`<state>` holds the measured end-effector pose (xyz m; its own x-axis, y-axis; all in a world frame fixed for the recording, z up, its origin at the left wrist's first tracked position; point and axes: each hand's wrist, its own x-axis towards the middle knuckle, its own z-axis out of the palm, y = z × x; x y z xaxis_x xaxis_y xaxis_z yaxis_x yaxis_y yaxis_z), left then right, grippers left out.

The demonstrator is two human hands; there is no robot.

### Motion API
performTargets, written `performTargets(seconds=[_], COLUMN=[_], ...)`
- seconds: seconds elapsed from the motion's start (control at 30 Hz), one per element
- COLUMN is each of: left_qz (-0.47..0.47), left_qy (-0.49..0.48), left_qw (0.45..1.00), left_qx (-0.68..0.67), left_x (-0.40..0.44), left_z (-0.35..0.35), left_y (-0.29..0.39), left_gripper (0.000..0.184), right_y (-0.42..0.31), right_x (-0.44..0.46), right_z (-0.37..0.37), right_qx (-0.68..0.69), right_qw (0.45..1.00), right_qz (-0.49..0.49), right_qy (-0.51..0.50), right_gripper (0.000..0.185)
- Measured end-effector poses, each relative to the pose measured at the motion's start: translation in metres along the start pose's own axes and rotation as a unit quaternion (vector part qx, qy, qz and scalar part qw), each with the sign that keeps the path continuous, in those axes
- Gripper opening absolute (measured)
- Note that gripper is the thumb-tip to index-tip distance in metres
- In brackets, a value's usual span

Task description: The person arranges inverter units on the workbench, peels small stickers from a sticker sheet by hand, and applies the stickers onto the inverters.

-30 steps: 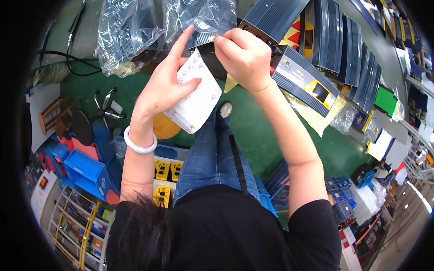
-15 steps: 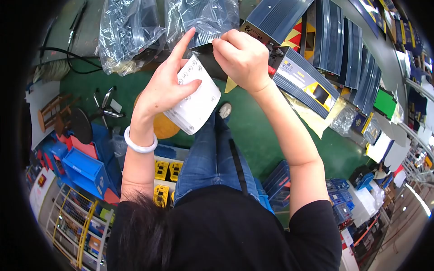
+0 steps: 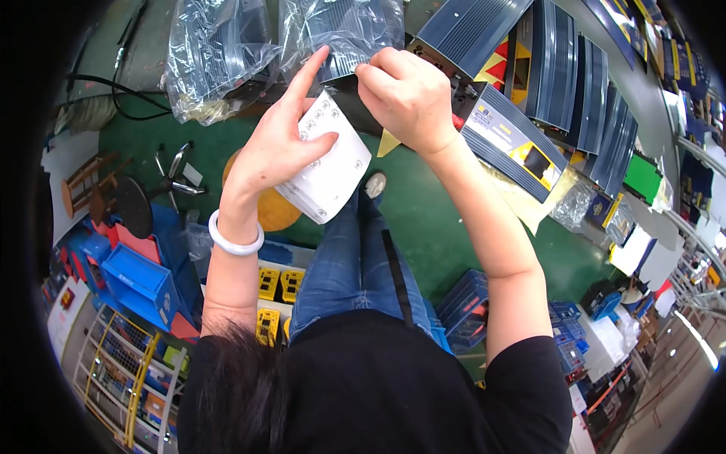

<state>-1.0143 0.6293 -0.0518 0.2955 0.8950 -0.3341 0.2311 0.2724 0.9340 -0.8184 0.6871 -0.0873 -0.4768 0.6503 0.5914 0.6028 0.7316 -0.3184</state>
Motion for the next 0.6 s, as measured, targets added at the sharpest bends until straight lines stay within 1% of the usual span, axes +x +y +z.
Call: performTargets(seconds=[0.17,0.27,0.37,0.47,0.6], left_qz=[-0.002,0.031,-0.008,-0.009,0.019], left_qy=[0.002,0.011,-0.007,-0.008,0.000], left_qw=[1.000,0.999,1.000,1.000,1.000], left_qx=[0.002,0.005,-0.008,-0.001,-0.003], left_x=[0.0002,0.0017,0.0014,0.0013,0.0022], left_z=[-0.0002,0.0010,-0.0006,-0.0002,0.0025], left_y=[-0.0004,-0.0057,-0.0008,-0.0007,-0.0071], left_gripper=[0.094,0.094,0.093,0.092,0.089], right_y=[0.0004,0.0002,0.0003,0.0022,0.0024], right_x=[0.0003,-0.0001,0.0007,-0.0002,-0.0023], right_z=[-0.0003,0.0001,-0.0005,-0.0007,-0.0015], right_qx=[0.007,0.013,0.018,0.013,0.009], right_qw=[1.000,1.000,1.000,1.000,1.000], right_qz=[-0.004,-0.006,-0.007,-0.013,-0.012], right_qy=[-0.010,-0.014,-0.012,-0.017,-0.022], right_gripper=[0.011,0.011,0.011,0.012,0.013])
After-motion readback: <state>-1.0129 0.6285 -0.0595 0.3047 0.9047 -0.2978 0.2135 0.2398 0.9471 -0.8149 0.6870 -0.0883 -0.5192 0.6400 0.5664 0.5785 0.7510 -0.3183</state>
